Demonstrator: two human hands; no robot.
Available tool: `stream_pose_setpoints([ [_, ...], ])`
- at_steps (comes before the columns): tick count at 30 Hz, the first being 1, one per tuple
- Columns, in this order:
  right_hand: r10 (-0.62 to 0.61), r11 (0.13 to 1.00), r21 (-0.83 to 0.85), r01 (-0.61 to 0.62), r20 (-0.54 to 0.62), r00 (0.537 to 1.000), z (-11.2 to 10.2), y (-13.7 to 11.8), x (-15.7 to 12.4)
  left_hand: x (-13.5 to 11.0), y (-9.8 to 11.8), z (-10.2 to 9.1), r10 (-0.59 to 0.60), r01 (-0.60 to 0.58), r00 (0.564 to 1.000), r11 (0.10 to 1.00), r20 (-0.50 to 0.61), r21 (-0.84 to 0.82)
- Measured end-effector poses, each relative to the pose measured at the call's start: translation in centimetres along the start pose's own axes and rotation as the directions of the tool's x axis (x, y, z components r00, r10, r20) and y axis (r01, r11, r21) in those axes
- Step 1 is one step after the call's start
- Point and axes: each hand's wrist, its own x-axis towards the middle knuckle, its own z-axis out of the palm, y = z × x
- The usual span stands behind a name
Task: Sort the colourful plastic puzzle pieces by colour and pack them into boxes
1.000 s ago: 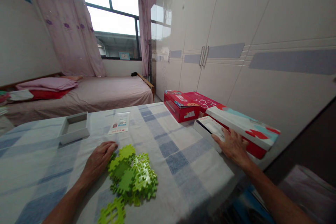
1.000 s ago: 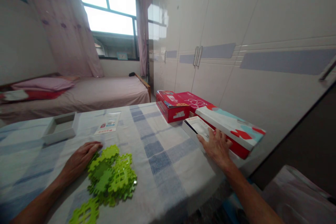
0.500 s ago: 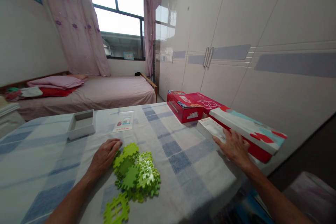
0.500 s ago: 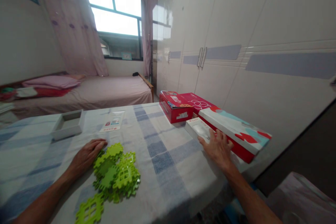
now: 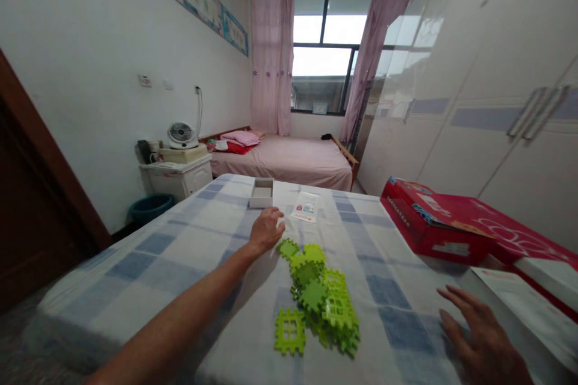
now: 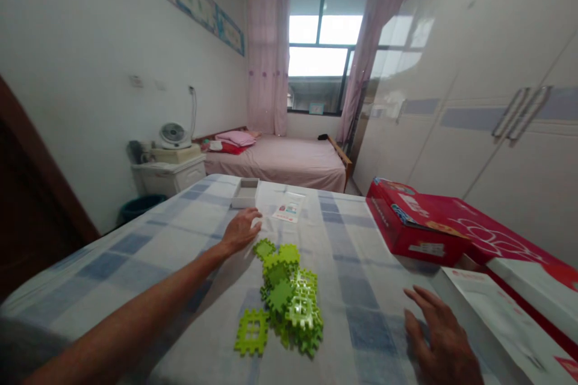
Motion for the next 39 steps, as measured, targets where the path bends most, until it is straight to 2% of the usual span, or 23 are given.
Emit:
stream_pose_setpoints([
  [4,0.012,0.999,0.036,-0.014,0.034,0.999,0.2,1.0,-0.5,3.2,-4.2,-2.0,-0.048,0.049,0.999,0.99,-0.012,0.131],
  [7,0.028,0.999,0.036,-0.03,0.048,0.998,0.3,0.8,-0.4,4.7,-6.3,-2.2,-0.072,0.067,0.997,0.979,0.02,0.192],
  [11,0.094,0.995,0.033,-0.096,0.059,0.994,0.0,0.1,-0.2,5.7,-7.2,-1.6,-0.08,0.061,0.994,0.971,0.072,0.231],
  [14,0.14,0.989,0.043,-0.143,0.074,0.987,-0.5,-0.7,0.0,6.2,-6.5,-1.9,-0.052,0.031,0.995,0.974,0.089,0.223],
  [17,0.171,0.983,0.06,-0.175,0.072,0.983,-1.0,-1.7,0.3,6.5,-3.8,-2.9,0.015,-0.029,0.997,0.982,0.079,0.188],
  [19,0.196,0.978,0.063,-0.201,0.075,0.978,-1.2,-2.2,0.5,5.8,-0.5,-3.6,0.084,-0.096,0.993,0.985,0.081,0.146],
  [21,0.215,0.973,0.07,-0.22,0.079,0.974,-1.4,-2.7,0.6,4.1,3.8,-4.3,0.206,-0.212,0.974,0.975,0.093,0.06],
  [25,0.243,0.963,0.099,-0.25,0.081,0.967,-1.7,-3.1,0.7,-1.6,13.1,-4.2,0.392,-0.381,0.903,0.92,0.178,-0.093],
  [27,0.258,0.958,0.108,-0.266,0.083,0.963,-1.8,-3.0,0.6,-4.5,16.9,-3.2,0.477,-0.456,0.847,0.879,0.234,-0.139],
  [29,0.258,0.957,0.114,-0.267,0.086,0.962,-1.8,-2.8,0.6,-6.6,19.9,-1.7,0.552,-0.529,0.78,0.833,0.295,-0.161],
  [31,0.245,0.962,0.105,-0.254,0.087,0.965,-1.8,-2.7,0.6,-8.1,21.9,0.1,0.607,-0.588,0.727,0.792,0.322,-0.165],
  [33,0.233,0.967,0.084,-0.24,0.084,0.969,-1.8,-2.6,0.6,-8.9,23.3,1.7,0.627,-0.615,0.706,0.773,0.329,-0.155],
  [36,0.227,0.97,0.068,-0.234,0.096,0.969,-1.8,-2.6,0.6,-9.5,23.9,2.9,0.627,-0.606,0.707,0.775,0.327,-0.177],
  [39,0.214,0.973,0.064,-0.222,0.109,0.971,-1.8,-2.5,0.6,-9.0,22.5,2.5,0.624,-0.571,0.739,0.781,0.255,-0.254],
])
